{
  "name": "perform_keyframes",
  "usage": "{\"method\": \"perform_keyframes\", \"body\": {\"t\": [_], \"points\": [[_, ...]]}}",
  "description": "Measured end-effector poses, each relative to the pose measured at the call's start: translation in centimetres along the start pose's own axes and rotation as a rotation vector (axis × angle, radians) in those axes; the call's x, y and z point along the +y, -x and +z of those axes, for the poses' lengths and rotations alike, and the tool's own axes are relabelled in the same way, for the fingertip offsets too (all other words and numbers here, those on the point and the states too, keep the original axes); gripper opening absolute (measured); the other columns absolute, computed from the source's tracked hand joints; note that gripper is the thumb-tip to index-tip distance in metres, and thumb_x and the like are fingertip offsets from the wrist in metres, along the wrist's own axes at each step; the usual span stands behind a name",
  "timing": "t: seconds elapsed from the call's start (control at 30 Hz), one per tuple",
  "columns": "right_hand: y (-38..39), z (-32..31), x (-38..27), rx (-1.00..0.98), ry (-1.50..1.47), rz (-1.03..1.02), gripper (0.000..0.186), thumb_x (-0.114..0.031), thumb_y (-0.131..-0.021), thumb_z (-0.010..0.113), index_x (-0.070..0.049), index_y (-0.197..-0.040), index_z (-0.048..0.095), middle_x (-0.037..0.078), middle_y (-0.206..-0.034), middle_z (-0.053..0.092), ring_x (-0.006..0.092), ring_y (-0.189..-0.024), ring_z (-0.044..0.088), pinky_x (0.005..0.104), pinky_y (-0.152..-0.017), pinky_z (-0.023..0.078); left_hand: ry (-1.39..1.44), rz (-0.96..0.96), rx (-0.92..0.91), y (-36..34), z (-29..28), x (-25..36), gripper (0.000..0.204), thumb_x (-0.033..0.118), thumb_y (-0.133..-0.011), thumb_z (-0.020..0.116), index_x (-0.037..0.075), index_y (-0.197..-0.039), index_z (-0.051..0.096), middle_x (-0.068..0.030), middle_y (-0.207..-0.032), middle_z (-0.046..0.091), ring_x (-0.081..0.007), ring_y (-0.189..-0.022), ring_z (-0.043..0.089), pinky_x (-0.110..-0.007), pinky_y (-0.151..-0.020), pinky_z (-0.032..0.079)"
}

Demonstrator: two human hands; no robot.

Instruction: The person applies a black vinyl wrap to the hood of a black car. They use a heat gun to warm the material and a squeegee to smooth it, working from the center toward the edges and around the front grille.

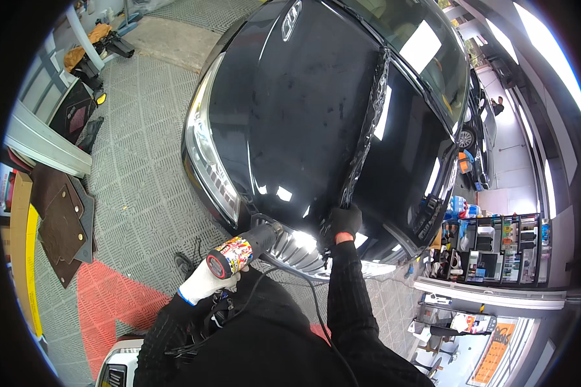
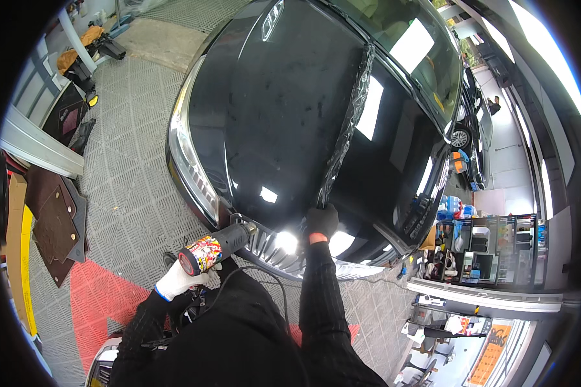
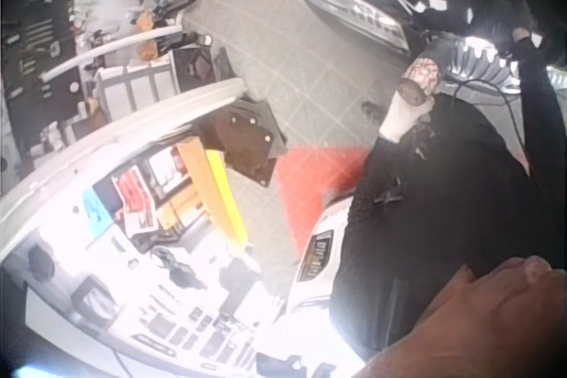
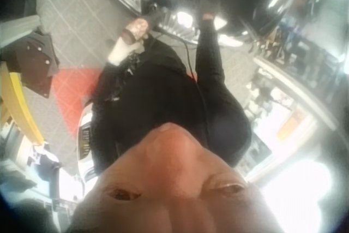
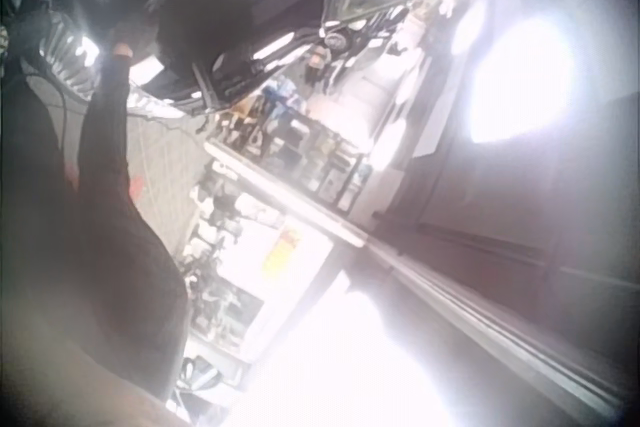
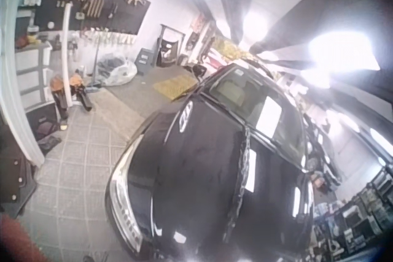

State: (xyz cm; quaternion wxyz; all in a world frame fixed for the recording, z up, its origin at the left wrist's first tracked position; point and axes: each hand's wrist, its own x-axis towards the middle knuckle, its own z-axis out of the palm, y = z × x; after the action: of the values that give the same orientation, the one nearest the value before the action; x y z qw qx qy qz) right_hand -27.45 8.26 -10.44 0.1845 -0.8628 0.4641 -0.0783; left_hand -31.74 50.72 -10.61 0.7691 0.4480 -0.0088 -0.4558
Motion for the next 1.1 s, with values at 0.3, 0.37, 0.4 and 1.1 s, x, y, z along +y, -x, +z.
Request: {"method": "perform_keyframes", "body": {"t": [0.3,0.37,0.4,1.1], "points": [[-0.8,-1.7,1.6,-0.356,-0.681,0.146,0.022,-0.001,-0.08,0.076,0.006,-0.1,0.079,0.007,-0.076,0.074,0.0153,-0.066,0.067,0.0354,-0.061,0.052,-0.017,-0.052,0.028,-1.0,-0.3,1.3,0.049,-0.008,-0.085,0.072,-0.001,-0.133,0.065,-0.0077,-0.117,0.076,-0.0111,-0.099,0.071,-0.028,-0.086,0.06],[-0.2,-2.4,1.2,-0.396,-0.776,0.176,0.02,0.006,-0.078,0.072,0.007,-0.097,0.078,0.005,-0.079,0.073,0.0148,-0.064,0.066,0.0321,-0.059,0.05,0.024,-0.034,0.018,-1.2,-0.3,1.3,0.047,-0.009,-0.087,0.072,-0.002,-0.132,0.065,-0.0093,-0.117,0.076,-0.0111,-0.098,0.071,-0.028,-0.085,0.06],[-0.2,-2.7,1.0,-0.394,-0.754,0.166,0.021,0.006,-0.078,0.072,0.007,-0.098,0.078,0.006,-0.08,0.073,0.0149,-0.065,0.066,0.0319,-0.06,0.051,0.03,-0.024,0.02,-1.3,-0.4,1.3,0.047,-0.01,-0.087,0.071,-0.003,-0.133,0.065,-0.0103,-0.118,0.076,-0.0118,-0.099,0.071,-0.029,-0.086,0.061],[1.4,-4.5,0.7,-0.489,-0.9,0.255,0.021,0.006,-0.077,0.068,0.005,-0.096,0.075,0.009,-0.084,0.074,0.0191,-0.068,0.071,0.0321,-0.06,0.055,-0.017,-0.144,-0.117,-3.5,-3.0,3.6,0.045,-0.012,-0.084,0.071,-0.003,-0.129,0.068,-0.0097,-0.116,0.077,-0.0137,-0.1,0.073,-0.029,-0.089,0.061]]}}
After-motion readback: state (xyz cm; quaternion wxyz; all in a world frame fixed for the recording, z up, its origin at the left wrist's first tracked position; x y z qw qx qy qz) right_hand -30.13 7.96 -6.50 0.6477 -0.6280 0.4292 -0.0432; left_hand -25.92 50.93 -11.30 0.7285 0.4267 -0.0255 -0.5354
